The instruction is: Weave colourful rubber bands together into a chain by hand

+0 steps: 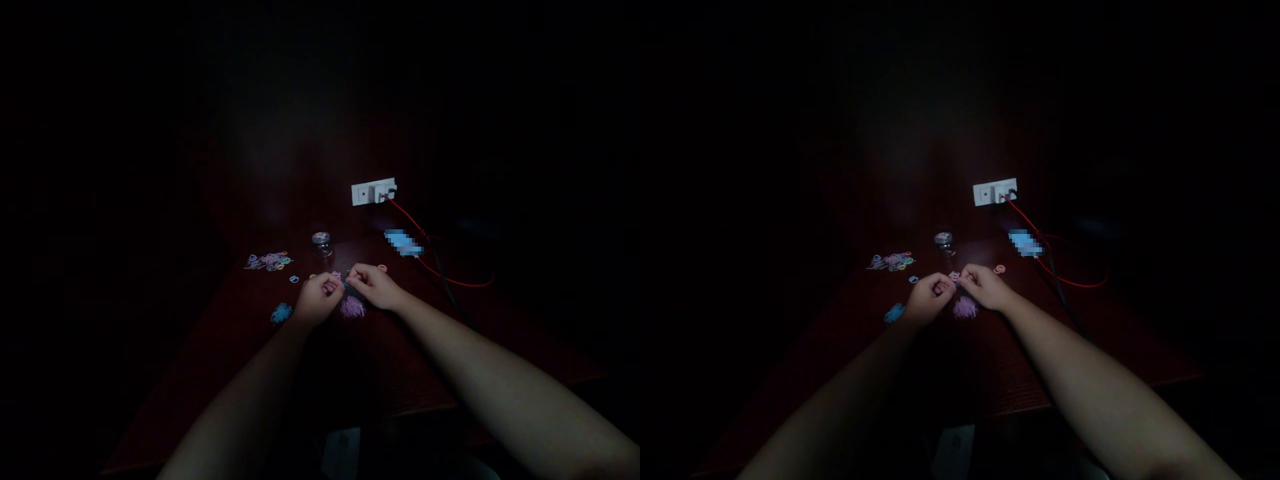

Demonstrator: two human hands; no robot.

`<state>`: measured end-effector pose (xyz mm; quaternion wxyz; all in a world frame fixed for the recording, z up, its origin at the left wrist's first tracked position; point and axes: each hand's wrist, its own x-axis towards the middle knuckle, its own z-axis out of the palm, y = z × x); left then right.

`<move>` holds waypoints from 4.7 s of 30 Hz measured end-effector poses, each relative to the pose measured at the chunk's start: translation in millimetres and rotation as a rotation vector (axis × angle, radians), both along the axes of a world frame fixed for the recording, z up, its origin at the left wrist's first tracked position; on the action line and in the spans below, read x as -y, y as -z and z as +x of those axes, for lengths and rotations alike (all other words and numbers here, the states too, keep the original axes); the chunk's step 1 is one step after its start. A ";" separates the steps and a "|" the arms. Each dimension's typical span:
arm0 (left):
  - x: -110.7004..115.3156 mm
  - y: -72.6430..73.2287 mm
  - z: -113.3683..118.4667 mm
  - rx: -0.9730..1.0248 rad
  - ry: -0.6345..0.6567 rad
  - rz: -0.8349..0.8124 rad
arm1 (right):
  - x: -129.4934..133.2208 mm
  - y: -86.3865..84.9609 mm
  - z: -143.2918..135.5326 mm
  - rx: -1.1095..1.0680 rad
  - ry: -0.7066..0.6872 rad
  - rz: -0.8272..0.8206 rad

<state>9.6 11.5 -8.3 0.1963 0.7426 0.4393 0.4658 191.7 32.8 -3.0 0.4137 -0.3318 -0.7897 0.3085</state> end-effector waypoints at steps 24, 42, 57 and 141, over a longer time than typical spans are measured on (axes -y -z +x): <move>52.8 -9.6 -93.6 0.042 -0.524 0.131 | -1.4 -9.0 4.7 0.079 0.183 0.069; 55.1 13.2 -123.8 -0.227 -0.498 0.007 | -5.8 -2.1 9.4 0.058 0.188 0.074; 13.4 21.2 -163.8 -0.228 -0.646 -0.140 | 0.0 -7.4 5.7 0.089 0.195 0.071; -1.7 1.6 1.9 -0.013 -0.085 0.049 | -3.6 -3.5 1.7 0.035 0.027 0.042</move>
